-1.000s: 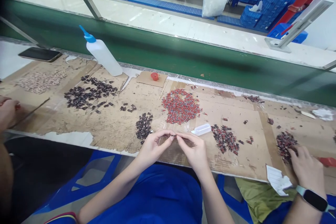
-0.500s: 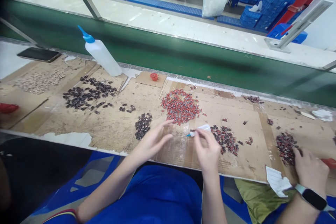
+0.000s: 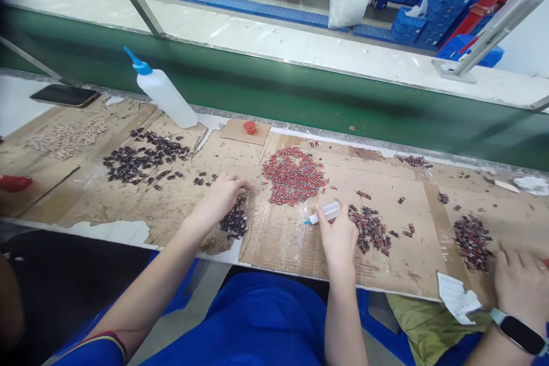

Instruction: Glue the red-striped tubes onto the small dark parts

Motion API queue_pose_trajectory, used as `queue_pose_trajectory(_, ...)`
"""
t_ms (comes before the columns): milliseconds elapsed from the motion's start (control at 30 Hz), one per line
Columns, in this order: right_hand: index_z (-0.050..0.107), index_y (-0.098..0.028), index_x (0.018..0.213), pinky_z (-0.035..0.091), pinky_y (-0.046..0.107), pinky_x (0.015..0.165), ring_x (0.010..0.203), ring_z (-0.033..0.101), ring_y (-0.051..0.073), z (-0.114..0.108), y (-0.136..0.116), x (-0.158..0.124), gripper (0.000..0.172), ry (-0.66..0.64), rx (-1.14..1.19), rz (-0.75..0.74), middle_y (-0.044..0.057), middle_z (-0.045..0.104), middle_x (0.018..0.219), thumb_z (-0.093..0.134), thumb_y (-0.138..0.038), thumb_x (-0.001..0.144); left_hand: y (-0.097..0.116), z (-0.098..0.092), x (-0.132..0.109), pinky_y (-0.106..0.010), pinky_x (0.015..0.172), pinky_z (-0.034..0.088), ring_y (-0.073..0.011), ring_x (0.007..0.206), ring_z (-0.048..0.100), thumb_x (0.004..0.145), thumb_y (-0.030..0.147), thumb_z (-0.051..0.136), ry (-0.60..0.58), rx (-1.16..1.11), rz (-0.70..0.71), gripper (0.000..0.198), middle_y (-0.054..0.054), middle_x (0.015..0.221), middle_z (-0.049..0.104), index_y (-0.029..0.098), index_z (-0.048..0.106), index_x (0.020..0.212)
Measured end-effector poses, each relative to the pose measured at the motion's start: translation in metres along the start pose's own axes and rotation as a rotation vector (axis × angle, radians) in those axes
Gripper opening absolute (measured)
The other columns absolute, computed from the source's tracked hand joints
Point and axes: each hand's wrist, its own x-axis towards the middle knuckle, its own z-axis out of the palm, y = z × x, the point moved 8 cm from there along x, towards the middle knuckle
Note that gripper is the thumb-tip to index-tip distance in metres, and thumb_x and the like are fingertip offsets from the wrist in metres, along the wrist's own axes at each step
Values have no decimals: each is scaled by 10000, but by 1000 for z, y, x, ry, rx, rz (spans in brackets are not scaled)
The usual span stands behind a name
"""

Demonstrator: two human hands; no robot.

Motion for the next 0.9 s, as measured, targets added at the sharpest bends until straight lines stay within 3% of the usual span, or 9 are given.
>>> queue_pose_trajectory(100,597,-189,988,439,328,594,593,653,253,6,7,5,437,-20,168,62,37,680,630,677,-489,679,-2,0,2,-340,757,466,-244,829,582,866,116,450,-9,2,8,239,-90,845,665,184,679,866)
queue_pose_trajectory(267,544,-183,1042,504,324,595,603,639,196,20,23,0,648,-143,852,203,7,690,716,798,-441,505,-2,2,4,-366,792,457,-252,829,602,853,93,464,-100,-42,41,180,-99,857,691,166,627,831)
queue_pose_trajectory(367,625,-167,875,501,277,561,613,629,164,26,27,-7,477,-195,1134,274,24,692,740,794,-432,517,-1,-2,3,-385,819,456,-257,844,601,845,83,478,-107,-128,33,158,-99,860,699,162,609,803)
queue_pose_trajectory(433,633,-169,750,481,250,502,561,604,141,27,29,-10,374,-172,1240,300,22,682,707,768,-448,540,4,-9,0,-373,824,461,-243,864,600,859,101,482,-47,-238,29,149,-86,886,700,168,611,831)
queue_pose_trajectory(533,609,-186,693,367,198,360,442,516,95,27,28,-14,318,-113,1316,293,-22,623,606,721,-465,591,23,-14,-9,-358,851,461,-218,923,602,890,141,478,49,-432,70,170,-60,961,700,192,634,933)
queue_pose_trajectory(633,585,-193,689,238,168,302,377,420,61,29,25,-19,315,-78,1354,325,-58,550,543,708,-470,602,52,-2,-19,-351,854,462,-211,928,615,871,149,539,-3,-579,130,166,-40,933,718,216,663,959)
queue_pose_trajectory(800,644,-158,712,263,169,358,415,416,60,35,20,-29,347,-44,1278,355,-41,551,539,755,-451,562,83,23,-28,-355,848,453,-222,908,619,839,147,613,-118,-624,188,129,-40,871,733,220,698,903)
queue_pose_trajectory(900,632,-151,669,296,185,389,428,423,69,38,18,-33,362,-5,1227,307,-27,564,532,752,-481,579,81,23,-30,-395,906,431,-237,983,601,863,177,597,-57,-577,176,157,-58,977,726,223,692,979)
